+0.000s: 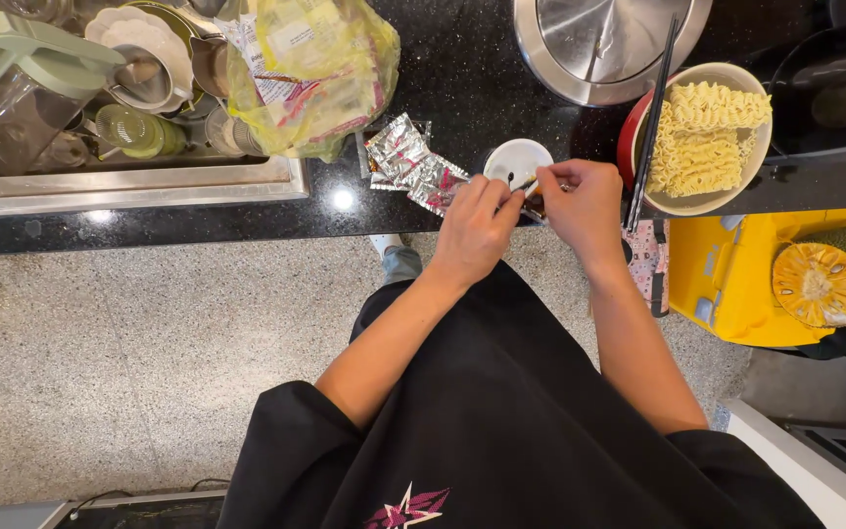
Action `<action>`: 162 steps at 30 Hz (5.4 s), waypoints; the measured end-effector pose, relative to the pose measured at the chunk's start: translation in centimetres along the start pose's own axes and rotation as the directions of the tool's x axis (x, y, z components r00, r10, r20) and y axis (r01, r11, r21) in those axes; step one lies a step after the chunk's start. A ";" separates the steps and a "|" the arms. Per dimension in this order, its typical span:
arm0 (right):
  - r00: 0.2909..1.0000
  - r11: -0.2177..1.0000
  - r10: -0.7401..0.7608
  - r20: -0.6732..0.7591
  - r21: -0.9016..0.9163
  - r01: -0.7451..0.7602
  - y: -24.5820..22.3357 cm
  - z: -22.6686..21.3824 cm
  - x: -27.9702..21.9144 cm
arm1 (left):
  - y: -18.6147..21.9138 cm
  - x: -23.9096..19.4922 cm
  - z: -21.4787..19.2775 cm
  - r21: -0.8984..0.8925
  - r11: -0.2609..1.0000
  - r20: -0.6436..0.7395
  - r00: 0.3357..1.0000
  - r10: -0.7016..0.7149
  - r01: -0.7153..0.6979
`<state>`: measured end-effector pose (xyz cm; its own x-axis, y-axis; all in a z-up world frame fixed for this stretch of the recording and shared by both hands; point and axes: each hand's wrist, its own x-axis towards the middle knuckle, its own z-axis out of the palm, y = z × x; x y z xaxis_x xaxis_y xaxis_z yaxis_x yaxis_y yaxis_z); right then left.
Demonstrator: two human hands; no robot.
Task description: The person sets a kitchen timer on a shelf, pours hot water from an electric kettle over a bowl of instant noodles, then tears open sauce and seasoning packets and squeezes their contents into a small dish on the counter. The noodles remain steeping in the bowl at the end of the clip.
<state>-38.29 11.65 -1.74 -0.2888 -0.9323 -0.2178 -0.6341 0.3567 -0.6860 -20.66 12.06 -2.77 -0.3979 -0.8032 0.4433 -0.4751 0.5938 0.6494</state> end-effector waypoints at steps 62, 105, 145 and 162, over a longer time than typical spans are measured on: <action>0.740 0.710 -0.642 0.202 -0.208 0.673 1.2 -1.1 0.9 | -5.0 5.5 1.0 -0.034 0.987 0.488 0.859 0.152 -0.155; 0.907 0.933 -0.355 0.227 0.017 0.360 0.5 -3.1 0.6 | -2.5 6.9 -3.3 -0.254 0.967 0.323 0.943 0.075 0.010; 0.787 0.785 -0.616 0.031 0.115 0.609 -0.5 -4.1 0.0 | 0.4 5.3 -3.9 -0.316 0.925 0.232 0.962 -0.141 0.212; 0.789 0.794 -0.607 0.091 0.110 0.598 0.2 -4.6 1.1 | -2.0 8.6 -1.7 -0.263 0.962 0.438 0.898 0.051 0.073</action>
<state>-42.09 10.96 1.08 0.2220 -0.9580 0.1816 -0.5976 -0.2809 -0.7510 -21.83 3.85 0.76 -0.7250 -0.6698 0.1605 -0.2802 0.4997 0.8196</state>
